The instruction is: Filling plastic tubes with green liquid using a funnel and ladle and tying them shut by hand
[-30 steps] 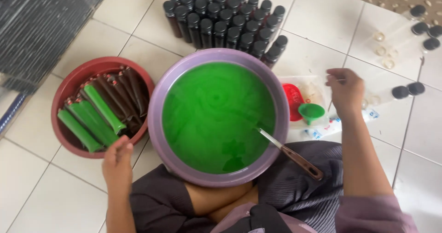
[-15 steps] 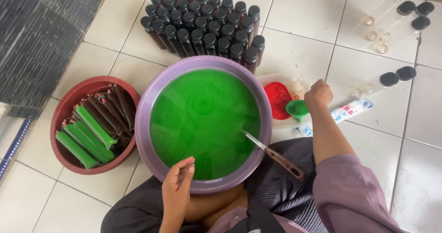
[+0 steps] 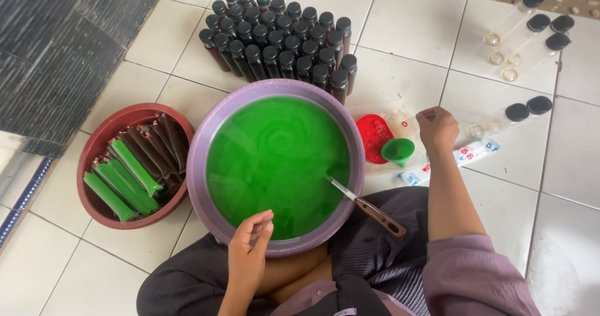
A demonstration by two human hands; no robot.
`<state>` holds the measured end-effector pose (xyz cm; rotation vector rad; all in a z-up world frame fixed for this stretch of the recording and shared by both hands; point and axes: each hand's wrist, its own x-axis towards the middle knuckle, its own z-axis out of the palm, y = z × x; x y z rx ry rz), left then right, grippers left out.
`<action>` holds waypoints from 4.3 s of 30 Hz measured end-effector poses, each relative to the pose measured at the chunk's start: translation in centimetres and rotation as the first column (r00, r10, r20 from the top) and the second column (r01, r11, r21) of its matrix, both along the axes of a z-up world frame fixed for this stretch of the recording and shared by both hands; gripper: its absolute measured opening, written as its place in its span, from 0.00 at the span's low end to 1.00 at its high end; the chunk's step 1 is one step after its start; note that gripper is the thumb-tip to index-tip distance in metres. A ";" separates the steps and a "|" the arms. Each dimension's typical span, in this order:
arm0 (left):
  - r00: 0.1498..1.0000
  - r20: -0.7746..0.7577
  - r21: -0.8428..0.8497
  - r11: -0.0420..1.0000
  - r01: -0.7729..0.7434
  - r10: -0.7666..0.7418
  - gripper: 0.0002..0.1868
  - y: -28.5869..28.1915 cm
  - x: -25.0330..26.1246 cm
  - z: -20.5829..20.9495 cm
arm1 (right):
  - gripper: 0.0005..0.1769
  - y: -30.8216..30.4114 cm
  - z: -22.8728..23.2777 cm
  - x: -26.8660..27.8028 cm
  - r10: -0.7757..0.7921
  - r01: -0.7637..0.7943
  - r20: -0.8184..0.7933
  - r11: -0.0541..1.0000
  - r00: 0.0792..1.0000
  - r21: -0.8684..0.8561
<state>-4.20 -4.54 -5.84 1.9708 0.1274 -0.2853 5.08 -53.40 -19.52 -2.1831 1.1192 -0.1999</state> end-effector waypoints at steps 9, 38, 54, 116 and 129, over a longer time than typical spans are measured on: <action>0.997 -0.071 -0.002 1.000 -0.018 0.018 0.15 0.6 -1.1 1.2 | 0.08 0.0 4.6 0.3 0.148 -0.143 0.118 0.988 0.982 -0.051; 0.869 0.215 0.123 0.895 0.429 -0.446 0.17 -33.0 15.3 -11.4 | 0.04 4.1 4.7 -1.8 -0.447 -0.345 0.534 0.438 0.718 0.830; 0.652 0.067 0.738 0.477 0.477 -0.756 0.15 -31.2 17.3 -15.3 | 0.03 1.9 2.2 -1.6 -0.501 -0.079 0.600 0.723 0.624 0.686; 0.804 0.529 -0.296 0.947 -0.124 0.271 0.07 0.6 2.2 6.2 | 0.04 21.9 25.2 -7.8 0.400 -0.569 0.553 0.804 0.730 0.170; 0.729 0.626 -0.306 0.947 -0.096 0.277 0.05 1.3 2.1 8.6 | 0.09 30.3 28.0 -8.7 0.637 -0.709 0.523 0.700 0.567 -0.084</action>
